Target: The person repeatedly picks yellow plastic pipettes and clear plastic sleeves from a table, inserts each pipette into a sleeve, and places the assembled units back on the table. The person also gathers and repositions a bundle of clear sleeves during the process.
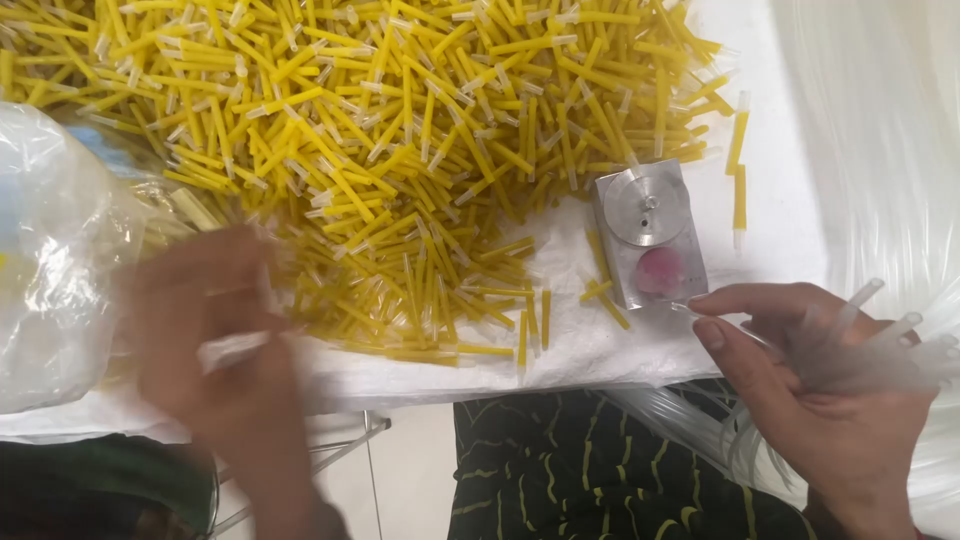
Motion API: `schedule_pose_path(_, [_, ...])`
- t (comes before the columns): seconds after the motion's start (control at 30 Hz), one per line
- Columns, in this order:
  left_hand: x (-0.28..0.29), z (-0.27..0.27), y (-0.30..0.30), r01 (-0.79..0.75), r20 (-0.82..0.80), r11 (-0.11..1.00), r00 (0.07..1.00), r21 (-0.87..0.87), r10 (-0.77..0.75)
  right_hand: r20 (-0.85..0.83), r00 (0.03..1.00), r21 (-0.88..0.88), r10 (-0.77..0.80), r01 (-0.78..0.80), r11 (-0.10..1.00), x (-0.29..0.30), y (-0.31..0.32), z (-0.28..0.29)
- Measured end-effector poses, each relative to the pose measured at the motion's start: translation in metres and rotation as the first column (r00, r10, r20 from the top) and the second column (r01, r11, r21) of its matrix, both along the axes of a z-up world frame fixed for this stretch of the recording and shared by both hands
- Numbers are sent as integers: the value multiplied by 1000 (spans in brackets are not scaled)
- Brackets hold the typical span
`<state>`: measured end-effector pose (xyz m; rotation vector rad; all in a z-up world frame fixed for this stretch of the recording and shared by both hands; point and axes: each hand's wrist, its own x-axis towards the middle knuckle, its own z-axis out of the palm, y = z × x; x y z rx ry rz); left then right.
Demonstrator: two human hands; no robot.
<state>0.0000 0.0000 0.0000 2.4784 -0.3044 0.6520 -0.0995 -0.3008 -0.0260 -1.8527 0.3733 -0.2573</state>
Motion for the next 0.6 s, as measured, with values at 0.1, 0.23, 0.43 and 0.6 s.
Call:
schedule_pose_path(0.1, [11, -22, -54, 285, -259, 958, 925, -11, -278, -25, 999, -1, -23, 23, 1000, -3, 0, -2])
schedule_pose_path(0.23, [10, -42, -73, 340, -291, 929, 913, 150, -287, -48, 998, -60, -35, 32, 998, -3, -3, -1])
schedule_pose_path(0.43, [-4, -26, -80, 305, -359, 931, 861, -202, -360, -124, 991, -83, -55, 45, 996, 0, -2, -3])
schedule_pose_path(0.6, [-19, -32, -89, 269, -505, 708, 542, -653, -671, -165, 985, -210, 39, -73, 975, 4, 0, -4])
